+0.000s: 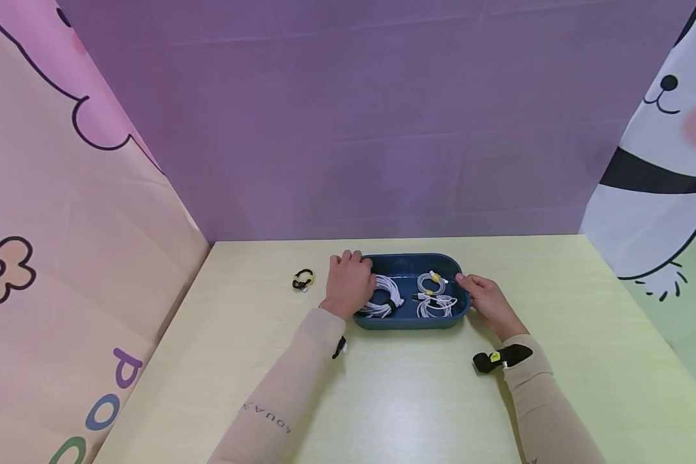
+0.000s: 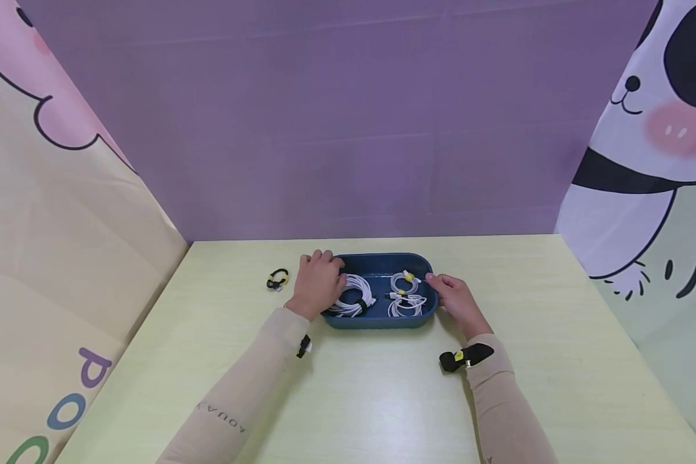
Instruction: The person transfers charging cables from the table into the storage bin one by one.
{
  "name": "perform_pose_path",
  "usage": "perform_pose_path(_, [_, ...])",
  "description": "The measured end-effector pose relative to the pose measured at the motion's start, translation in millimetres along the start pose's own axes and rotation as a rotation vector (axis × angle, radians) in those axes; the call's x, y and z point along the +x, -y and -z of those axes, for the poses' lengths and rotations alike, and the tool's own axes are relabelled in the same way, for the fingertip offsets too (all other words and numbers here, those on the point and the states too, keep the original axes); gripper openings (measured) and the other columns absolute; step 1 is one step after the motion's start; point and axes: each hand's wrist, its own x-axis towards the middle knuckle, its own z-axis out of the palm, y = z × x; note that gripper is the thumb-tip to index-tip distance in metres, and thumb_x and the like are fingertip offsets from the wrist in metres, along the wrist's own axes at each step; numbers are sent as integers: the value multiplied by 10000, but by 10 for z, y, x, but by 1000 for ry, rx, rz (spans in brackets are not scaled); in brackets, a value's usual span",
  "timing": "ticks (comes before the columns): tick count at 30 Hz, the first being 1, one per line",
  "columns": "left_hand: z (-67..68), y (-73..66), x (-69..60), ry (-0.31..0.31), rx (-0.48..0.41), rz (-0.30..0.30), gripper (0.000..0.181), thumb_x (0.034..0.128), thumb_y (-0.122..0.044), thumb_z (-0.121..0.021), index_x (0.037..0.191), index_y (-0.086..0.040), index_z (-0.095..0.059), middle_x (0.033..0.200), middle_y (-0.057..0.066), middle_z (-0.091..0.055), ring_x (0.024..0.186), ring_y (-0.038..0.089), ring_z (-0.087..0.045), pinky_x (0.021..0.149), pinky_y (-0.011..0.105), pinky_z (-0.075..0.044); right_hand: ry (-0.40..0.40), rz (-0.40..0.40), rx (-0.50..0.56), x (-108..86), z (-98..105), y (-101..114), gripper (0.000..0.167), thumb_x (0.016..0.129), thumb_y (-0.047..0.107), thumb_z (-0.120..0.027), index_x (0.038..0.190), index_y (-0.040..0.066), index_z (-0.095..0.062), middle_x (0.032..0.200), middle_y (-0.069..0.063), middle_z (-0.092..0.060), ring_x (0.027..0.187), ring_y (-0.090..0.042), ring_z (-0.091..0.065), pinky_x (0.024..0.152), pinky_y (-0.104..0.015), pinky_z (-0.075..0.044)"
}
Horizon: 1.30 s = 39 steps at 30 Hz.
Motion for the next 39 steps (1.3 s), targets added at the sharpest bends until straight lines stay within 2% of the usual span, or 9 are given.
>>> perform_pose_path(3, [40, 112, -3, -104, -135, 56, 238, 1025, -290, -596, 1113, -119, -737, 1065, 83, -684, 1041, 295, -594, 960, 496, -434, 3, -11, 7, -2, 7, 14, 327, 1040, 446, -566, 886, 162, -620, 760, 126, -511, 779, -56, -492, 724, -217, -393])
perform_pose_path(5, [36, 215, -2, -158, -190, 104, 222, 1018, -276, -604, 1105, -126, -741, 1055, 84, -703, 1034, 305, -620, 956, 512, -451, 5, -21, 7, -11, 12, 39, 322, 1050, 420, -556, 910, 138, -623, 769, 120, -516, 788, -58, -492, 733, -222, -398])
perform_pose_path(9, [-9, 450, -20, -205, -255, 208, 201, 994, -244, -622, 1079, -122, -756, 1042, 108, -727, 1003, 332, -658, 900, 524, -497, 16, -30, -1, -111, -6, 171, 320, 1066, 363, -540, 944, 80, -624, 788, 96, -529, 812, -72, -494, 757, -230, -404])
perform_pose_path(14, [-101, 717, -94, -173, -280, 309, 208, 965, -220, -637, 1069, -82, -753, 1045, 154, -712, 1002, 379, -659, 852, 541, -525, 5, -21, -8, -42, 9, 74, 337, 1052, 420, -554, 957, 105, -629, 795, 111, -528, 825, -70, -493, 767, -229, -401])
perform_pose_path(20, [-171, 918, -197, -18, -288, 429, 224, 940, -212, -622, 990, -20, -727, 1108, 236, -635, 1085, 444, -593, 888, 604, -503, -6, -6, -32, 6, 9, -4, 386, 1018, 510, -573, 924, 140, -629, 779, 124, -521, 839, -77, -490, 786, -241, -394])
perform_pose_path(22, [-190, 961, -212, 13, -291, 455, 235, 941, -224, -628, 963, -5, -713, 1137, 258, -612, 1107, 459, -577, 898, 611, -500, -4, -3, -35, 9, 12, -9, 388, 1013, 522, -575, 894, 156, -623, 771, 124, -515, 841, -83, -487, 790, -247, -388])
perform_pose_path(29, [-281, 1051, -210, 16, -315, 477, 270, 939, -270, -661, 940, -4, -711, 1146, 261, -605, 1072, 448, -594, 875, 600, -520, 2, 1, -34, 28, 24, -25, 382, 1011, 527, -576, 867, 177, -624, 767, 125, -517, 831, -77, -490, 776, -241, -389])
perform_pose_path(36, [-346, 1083, -196, 32, -335, 491, 287, 940, -290, -669, 975, -11, -728, 1118, 236, -627, 1041, 428, -617, 855, 583, -528, -2, 10, -28, 24, 25, -38, 392, 1009, 525, -582, 845, 170, -609, 739, 123, -511, 804, -72, -494, 763, -232, -400])
perform_pose_path(39, [-357, 1085, -195, 40, -335, 494, 282, 930, -300, -678, 930, -21, -719, 1095, 224, -634, 1019, 418, -629, 839, 577, -531, -5, 10, -27, 26, 23, -39, 393, 1011, 520, -583, 852, 162, -609, 734, 123, -513, 795, -69, -496, 761, -230, -403])
